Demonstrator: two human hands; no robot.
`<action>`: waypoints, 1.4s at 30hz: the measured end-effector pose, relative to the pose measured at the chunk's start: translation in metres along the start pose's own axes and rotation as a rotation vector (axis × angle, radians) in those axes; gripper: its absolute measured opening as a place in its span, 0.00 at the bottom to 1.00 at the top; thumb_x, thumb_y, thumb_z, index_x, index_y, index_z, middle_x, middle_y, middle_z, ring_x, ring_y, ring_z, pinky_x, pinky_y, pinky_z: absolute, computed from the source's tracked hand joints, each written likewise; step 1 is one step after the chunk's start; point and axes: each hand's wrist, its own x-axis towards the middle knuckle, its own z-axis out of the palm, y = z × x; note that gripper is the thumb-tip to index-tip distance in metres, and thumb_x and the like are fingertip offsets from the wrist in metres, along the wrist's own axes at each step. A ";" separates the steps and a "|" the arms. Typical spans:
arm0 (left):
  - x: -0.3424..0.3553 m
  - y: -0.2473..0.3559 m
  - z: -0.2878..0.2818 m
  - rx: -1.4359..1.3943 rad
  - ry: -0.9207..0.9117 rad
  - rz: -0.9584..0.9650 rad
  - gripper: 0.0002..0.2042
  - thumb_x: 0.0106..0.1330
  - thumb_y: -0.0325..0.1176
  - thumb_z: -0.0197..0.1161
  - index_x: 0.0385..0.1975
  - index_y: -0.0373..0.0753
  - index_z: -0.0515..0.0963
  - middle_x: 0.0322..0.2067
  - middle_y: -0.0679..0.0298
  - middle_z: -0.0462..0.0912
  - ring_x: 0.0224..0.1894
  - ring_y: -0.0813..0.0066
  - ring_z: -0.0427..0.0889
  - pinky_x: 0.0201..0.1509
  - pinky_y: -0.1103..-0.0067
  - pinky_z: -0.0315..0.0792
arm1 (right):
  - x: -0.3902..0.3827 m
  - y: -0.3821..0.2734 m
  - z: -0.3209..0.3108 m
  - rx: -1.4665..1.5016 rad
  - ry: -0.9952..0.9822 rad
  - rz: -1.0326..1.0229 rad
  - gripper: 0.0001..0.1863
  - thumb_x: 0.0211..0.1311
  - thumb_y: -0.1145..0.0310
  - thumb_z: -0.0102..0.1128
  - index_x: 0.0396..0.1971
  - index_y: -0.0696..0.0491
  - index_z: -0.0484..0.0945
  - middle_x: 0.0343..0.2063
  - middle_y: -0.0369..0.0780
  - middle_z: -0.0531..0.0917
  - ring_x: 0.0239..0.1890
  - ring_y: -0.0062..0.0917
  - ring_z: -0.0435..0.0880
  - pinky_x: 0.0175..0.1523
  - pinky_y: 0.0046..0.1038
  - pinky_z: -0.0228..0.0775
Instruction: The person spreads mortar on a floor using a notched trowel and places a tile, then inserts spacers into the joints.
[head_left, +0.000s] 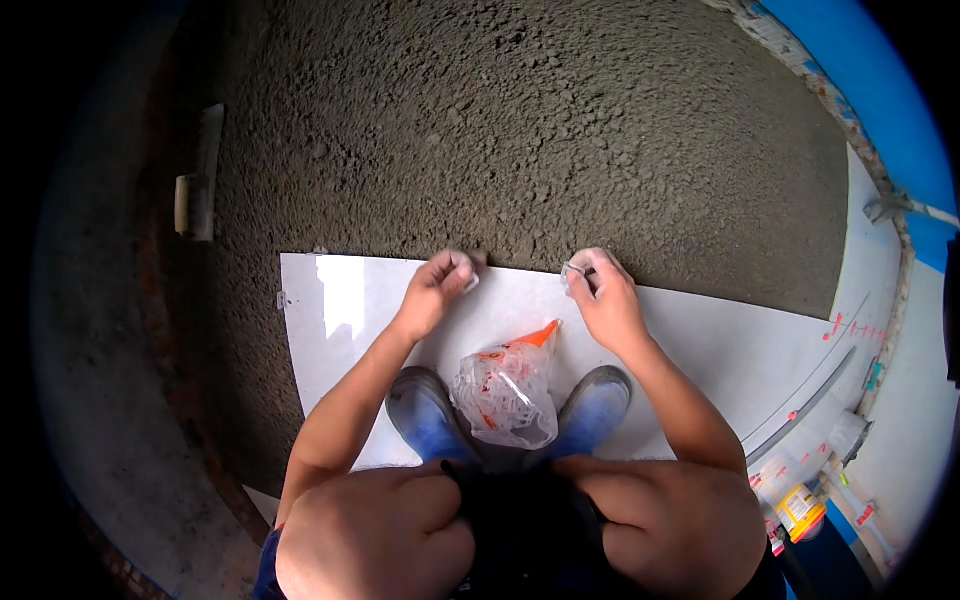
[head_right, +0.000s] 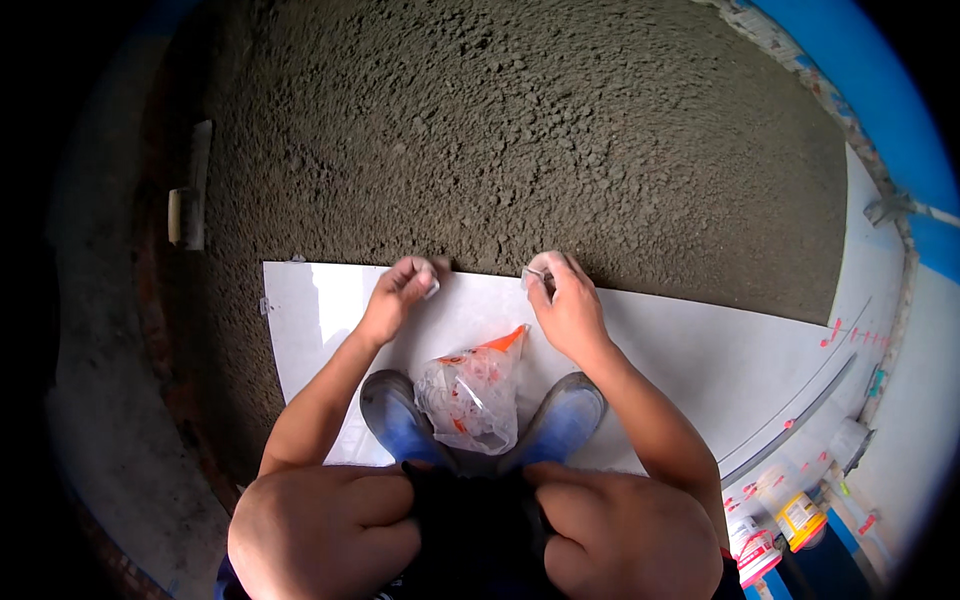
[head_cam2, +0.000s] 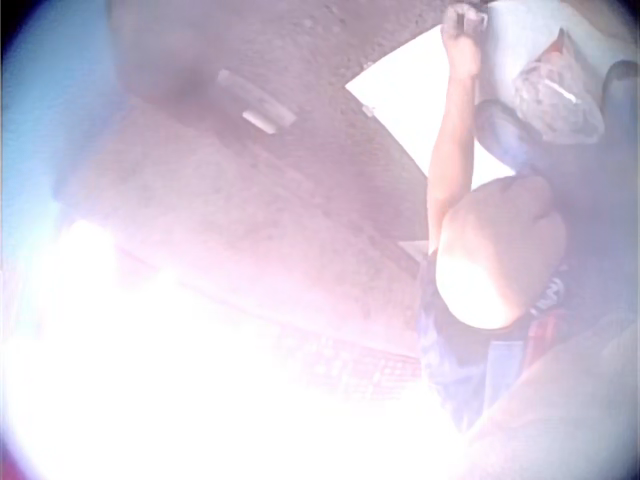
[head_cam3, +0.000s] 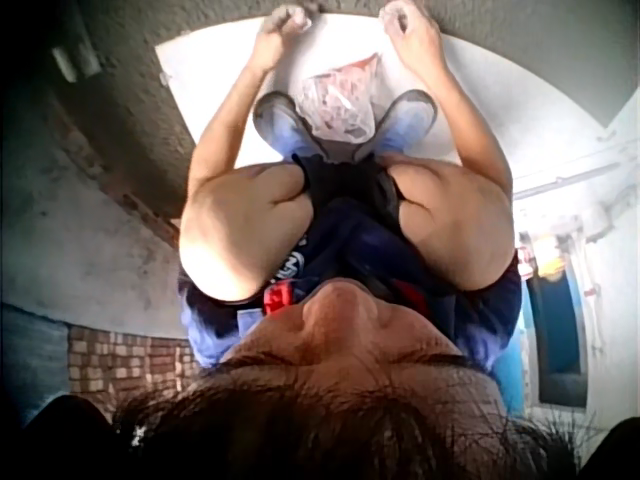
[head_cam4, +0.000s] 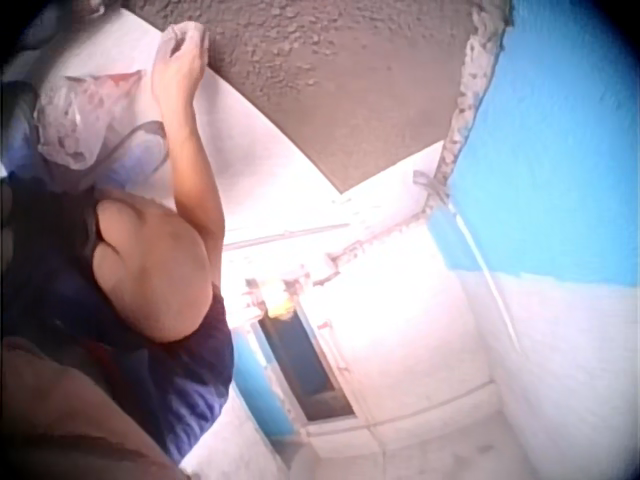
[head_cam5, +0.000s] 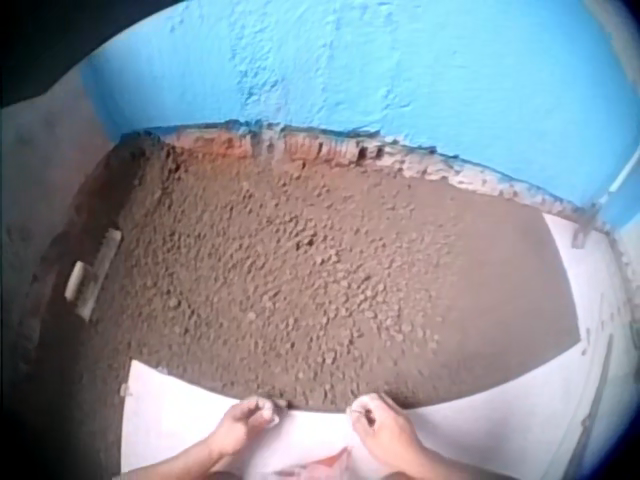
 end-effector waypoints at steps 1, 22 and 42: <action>0.004 0.007 0.000 -0.010 0.033 0.066 0.06 0.75 0.34 0.58 0.41 0.38 0.76 0.43 0.67 0.81 0.41 0.82 0.72 0.50 0.83 0.67 | 0.003 0.000 0.003 -0.001 0.018 0.010 0.07 0.65 0.70 0.61 0.41 0.55 0.79 0.37 0.44 0.79 0.36 0.43 0.82 0.43 0.38 0.74; -0.069 -0.042 0.012 -0.067 -0.037 -0.080 0.07 0.76 0.34 0.58 0.40 0.36 0.76 0.38 0.68 0.81 0.42 0.81 0.75 0.51 0.81 0.69 | 0.018 0.020 0.047 -0.362 0.031 -0.355 0.08 0.58 0.75 0.65 0.38 0.54 0.81 0.35 0.41 0.83 0.39 0.41 0.80 0.46 0.39 0.75; -0.061 -0.036 0.012 -0.056 -0.039 -0.090 0.08 0.76 0.35 0.59 0.38 0.36 0.77 0.34 0.70 0.79 0.39 0.83 0.74 0.49 0.82 0.69 | 0.021 0.013 0.047 -0.493 -0.096 -0.286 0.10 0.61 0.75 0.58 0.41 0.54 0.84 0.36 0.42 0.80 0.43 0.40 0.79 0.49 0.41 0.72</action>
